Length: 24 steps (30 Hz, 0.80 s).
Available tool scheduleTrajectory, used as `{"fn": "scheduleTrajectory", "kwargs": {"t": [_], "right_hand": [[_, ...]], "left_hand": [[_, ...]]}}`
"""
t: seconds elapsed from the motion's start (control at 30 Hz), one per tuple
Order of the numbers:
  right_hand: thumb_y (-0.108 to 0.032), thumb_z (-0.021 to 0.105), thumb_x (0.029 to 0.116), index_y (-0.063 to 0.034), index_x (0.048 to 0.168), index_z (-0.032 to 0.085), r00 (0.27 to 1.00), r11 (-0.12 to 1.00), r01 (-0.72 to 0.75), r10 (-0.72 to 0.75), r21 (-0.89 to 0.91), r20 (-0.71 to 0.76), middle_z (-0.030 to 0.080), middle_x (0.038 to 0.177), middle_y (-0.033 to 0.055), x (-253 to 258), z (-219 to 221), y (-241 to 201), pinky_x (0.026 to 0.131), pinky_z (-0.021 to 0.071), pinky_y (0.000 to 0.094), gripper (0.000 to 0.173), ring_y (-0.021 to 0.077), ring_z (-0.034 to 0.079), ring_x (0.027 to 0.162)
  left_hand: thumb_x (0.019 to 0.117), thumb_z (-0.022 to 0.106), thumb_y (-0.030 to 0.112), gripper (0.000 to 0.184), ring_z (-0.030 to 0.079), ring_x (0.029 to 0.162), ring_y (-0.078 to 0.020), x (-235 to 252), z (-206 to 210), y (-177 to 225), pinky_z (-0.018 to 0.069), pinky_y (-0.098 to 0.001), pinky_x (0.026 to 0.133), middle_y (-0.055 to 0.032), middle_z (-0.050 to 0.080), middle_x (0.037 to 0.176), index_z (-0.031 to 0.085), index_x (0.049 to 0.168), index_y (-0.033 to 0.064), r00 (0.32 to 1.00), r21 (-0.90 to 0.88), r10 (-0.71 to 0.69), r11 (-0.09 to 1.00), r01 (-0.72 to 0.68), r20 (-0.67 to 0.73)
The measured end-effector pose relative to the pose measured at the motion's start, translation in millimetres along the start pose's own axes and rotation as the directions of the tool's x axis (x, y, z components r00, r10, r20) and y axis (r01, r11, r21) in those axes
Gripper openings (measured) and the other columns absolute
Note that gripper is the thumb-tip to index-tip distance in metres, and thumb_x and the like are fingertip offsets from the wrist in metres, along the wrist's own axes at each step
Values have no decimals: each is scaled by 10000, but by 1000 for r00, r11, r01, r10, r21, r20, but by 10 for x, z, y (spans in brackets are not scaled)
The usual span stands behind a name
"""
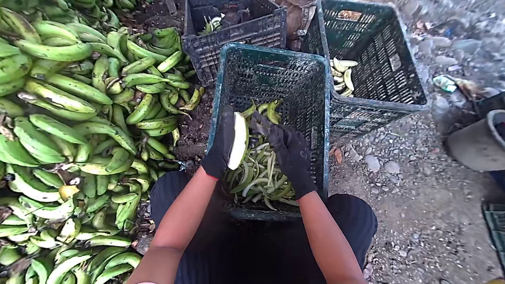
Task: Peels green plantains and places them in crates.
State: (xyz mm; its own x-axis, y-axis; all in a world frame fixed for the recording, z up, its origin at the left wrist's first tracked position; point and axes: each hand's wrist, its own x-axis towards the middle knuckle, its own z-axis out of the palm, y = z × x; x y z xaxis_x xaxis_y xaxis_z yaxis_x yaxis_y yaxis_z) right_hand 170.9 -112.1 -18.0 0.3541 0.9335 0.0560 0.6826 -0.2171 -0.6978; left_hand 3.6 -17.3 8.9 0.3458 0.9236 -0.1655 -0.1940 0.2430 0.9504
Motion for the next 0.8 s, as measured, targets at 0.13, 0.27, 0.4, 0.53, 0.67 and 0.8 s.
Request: {"fn": "scheduleTrajectory", "kwargs": {"t": [0.13,0.27,0.4,0.53,0.67,0.8], "right_hand": [[-833,368,867,-214,1371,657,921,917,329,-364,-225,-141,645,1236,232,-1,258,7,959,378,713,849,470,586,1159],[-889,315,855,-214,1301,698,743,801,516,-594,-302,-307,676,1122,161,18,402,48,1053,338,652,895,385,606,1119],[-883,359,850,-219,1294,695,688,781,524,-624,-341,-371,679,1144,133,17,425,58,1106,305,626,866,351,592,1187],[-887,342,845,-215,1295,709,761,826,476,-559,-300,-330,687,1131,161,-23,395,22,1070,322,649,888,376,613,1126],[-790,365,919,-218,1371,660,978,969,189,-201,-161,-61,646,1214,237,-80,267,-163,906,407,702,786,468,598,1115],[-581,347,1051,-153,1415,598,995,996,-49,42,77,88,632,1271,215,-51,218,-151,878,462,685,616,429,611,1133]], "left_hand": [[1090,230,509,508,650,655,-136,85,-120,-5,578,-291,584,-54,645,809,536,1139,107,990,-405,-140,906,125,-6],[1105,267,405,388,651,592,-127,147,-241,-9,561,-235,518,-62,643,761,511,1059,107,972,-572,-236,799,184,-18],[1096,262,397,393,653,606,-114,162,-295,5,560,-215,530,-43,625,757,530,1022,120,965,-678,-257,701,224,52],[1107,202,380,424,635,585,-106,137,-239,46,553,-204,526,-40,606,731,507,982,113,970,-641,-240,737,214,47],[1108,297,421,396,664,657,-153,50,-122,38,588,-315,576,-51,645,798,512,1188,99,985,-255,-104,965,67,-137],[1113,224,433,588,638,810,-133,9,-9,-95,561,-353,780,-69,650,890,659,1089,37,976,354,194,924,-146,-102]]}}
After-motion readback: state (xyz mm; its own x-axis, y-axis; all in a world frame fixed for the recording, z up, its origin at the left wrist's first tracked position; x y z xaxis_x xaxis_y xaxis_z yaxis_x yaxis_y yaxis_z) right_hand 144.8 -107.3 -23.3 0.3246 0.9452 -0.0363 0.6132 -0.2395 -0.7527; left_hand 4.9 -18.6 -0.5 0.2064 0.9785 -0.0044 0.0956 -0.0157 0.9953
